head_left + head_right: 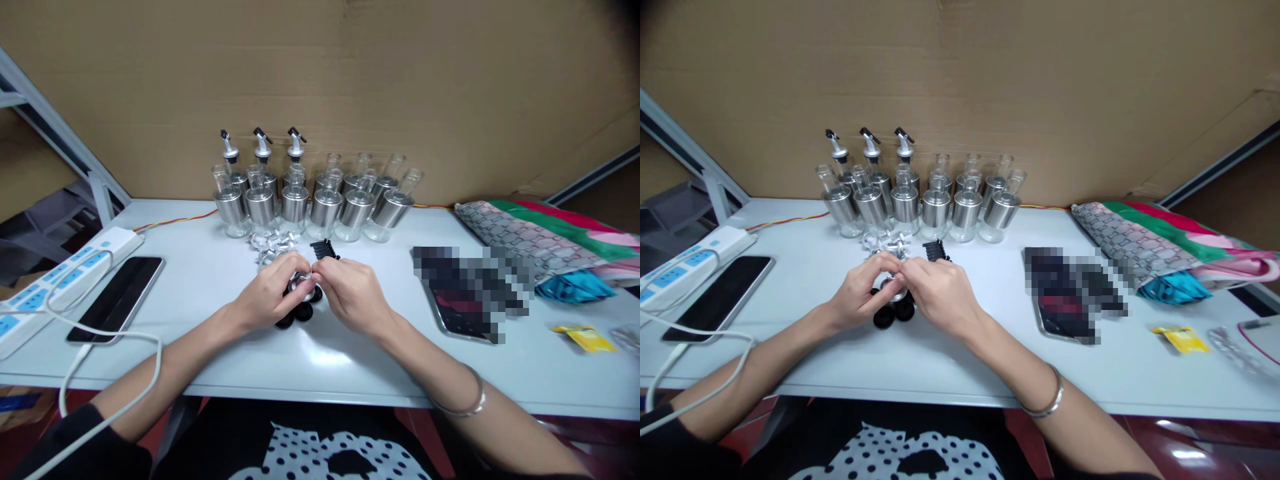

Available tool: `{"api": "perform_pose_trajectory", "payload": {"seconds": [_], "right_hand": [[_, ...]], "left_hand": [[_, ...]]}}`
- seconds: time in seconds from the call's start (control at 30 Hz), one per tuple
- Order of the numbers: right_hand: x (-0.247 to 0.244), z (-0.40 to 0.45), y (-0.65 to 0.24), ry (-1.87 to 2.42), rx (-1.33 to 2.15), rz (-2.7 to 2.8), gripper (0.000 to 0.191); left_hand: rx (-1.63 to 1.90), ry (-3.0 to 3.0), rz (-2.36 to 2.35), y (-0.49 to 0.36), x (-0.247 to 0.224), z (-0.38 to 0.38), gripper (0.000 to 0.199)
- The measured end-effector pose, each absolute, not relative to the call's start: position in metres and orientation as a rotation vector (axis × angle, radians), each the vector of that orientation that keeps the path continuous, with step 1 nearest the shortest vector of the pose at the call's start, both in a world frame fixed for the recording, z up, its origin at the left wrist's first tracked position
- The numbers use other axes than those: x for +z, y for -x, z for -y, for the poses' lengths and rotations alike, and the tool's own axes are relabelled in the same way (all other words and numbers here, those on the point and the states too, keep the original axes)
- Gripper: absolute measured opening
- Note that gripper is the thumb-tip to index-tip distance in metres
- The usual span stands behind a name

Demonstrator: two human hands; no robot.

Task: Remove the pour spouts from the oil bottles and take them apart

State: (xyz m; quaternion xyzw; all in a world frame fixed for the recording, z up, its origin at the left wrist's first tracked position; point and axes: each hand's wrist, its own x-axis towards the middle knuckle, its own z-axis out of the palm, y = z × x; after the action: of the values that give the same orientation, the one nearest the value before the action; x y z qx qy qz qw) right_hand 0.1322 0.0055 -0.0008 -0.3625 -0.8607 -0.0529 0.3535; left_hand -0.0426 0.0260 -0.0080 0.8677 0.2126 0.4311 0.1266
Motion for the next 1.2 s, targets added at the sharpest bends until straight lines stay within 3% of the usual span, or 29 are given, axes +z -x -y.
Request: {"api": "perform_pose_trajectory", "payload": {"seconds": [0.6,0.87,1.2], "right_hand": [[0.0029,-0.0049,-0.1299,0.981,-0.096,2.229,0.030],[0.0058,-0.0020,-0.1280,1.065,0.011,2.154,0.012],[0.0072,-0.0015,-0.1290,1.011,0.023,2.197,0.021]], "left_hand": [[1.356,-2.823,-0.619,0.0455,-0.0091,-0.0291,0.006],[1.407,-2.764,-0.669,0.0468,-0.0066,-0.0303,0.013],[1.371,-2.818,-0.528,0.0439,-0.0079,-0.0306,0.007]]}}
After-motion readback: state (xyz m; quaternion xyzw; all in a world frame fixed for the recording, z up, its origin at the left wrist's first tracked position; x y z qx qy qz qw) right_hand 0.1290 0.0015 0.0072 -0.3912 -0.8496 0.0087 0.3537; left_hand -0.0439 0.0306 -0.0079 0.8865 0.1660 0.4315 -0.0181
